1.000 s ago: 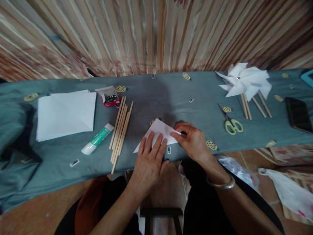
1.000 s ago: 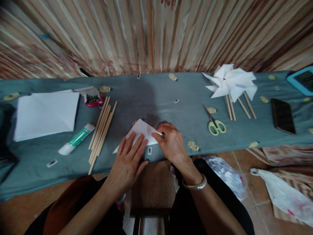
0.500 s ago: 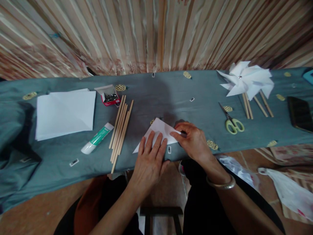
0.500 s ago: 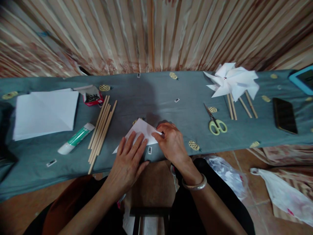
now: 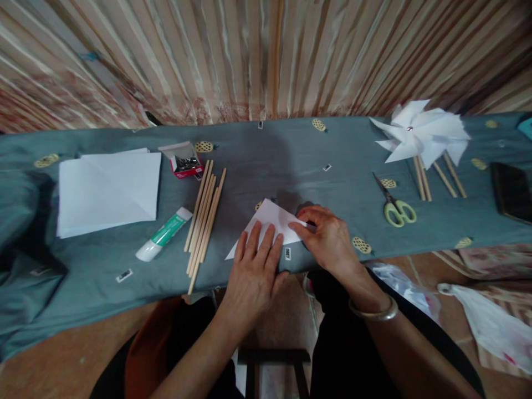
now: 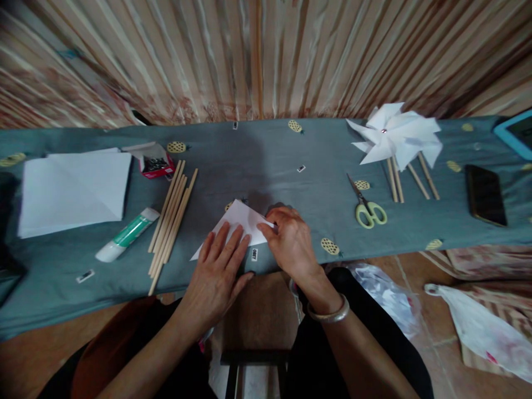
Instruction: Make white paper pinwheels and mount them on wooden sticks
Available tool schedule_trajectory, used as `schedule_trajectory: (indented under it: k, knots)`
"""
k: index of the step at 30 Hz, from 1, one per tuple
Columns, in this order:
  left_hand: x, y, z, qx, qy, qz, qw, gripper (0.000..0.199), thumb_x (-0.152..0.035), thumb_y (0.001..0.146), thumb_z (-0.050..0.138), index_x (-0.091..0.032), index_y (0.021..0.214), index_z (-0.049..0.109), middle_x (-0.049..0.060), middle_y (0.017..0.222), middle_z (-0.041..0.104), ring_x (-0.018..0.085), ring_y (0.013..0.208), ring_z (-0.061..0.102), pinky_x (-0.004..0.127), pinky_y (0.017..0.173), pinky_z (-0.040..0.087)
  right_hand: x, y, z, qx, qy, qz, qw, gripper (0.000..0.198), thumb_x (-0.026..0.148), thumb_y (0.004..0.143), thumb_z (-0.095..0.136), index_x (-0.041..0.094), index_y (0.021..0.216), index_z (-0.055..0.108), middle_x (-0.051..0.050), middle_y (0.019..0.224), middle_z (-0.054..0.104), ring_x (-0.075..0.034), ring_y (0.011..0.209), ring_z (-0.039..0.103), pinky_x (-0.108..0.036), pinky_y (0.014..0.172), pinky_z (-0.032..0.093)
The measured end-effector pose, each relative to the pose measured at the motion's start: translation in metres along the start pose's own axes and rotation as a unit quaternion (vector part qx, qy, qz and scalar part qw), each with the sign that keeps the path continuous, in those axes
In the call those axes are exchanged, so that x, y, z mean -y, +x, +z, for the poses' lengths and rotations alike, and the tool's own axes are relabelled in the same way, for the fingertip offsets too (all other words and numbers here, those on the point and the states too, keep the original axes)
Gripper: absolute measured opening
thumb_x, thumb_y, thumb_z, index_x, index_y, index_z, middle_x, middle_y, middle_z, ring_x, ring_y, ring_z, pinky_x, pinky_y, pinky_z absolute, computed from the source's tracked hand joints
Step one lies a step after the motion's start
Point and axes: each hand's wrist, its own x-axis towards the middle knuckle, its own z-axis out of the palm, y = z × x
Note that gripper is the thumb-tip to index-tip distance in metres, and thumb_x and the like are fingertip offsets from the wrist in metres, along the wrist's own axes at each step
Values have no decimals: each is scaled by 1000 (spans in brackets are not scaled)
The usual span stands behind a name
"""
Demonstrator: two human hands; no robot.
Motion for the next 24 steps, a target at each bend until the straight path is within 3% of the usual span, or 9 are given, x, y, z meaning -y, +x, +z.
schedule_trajectory:
  k: [17, 24]
  knots:
    - [0, 0, 0, 6, 9, 0, 1000, 58, -44, 95, 51, -11, 142, 43, 17, 151, 45, 39, 144, 32, 59, 113, 35, 0, -3, 1, -13, -14, -16, 1000, 11, 24, 84, 67, 20, 75, 67, -6, 88, 71, -22, 83, 65, -37, 82, 50]
    - [0, 0, 0, 12, 18, 2, 1000, 59, -44, 95, 50, -10, 143, 43, 17, 152, 43, 40, 143, 32, 58, 113, 35, -15, -1, -3, -19, 6, -37, 999, 19, 35, 88, 64, 21, 76, 67, -7, 93, 72, -23, 90, 66, -39, 85, 52]
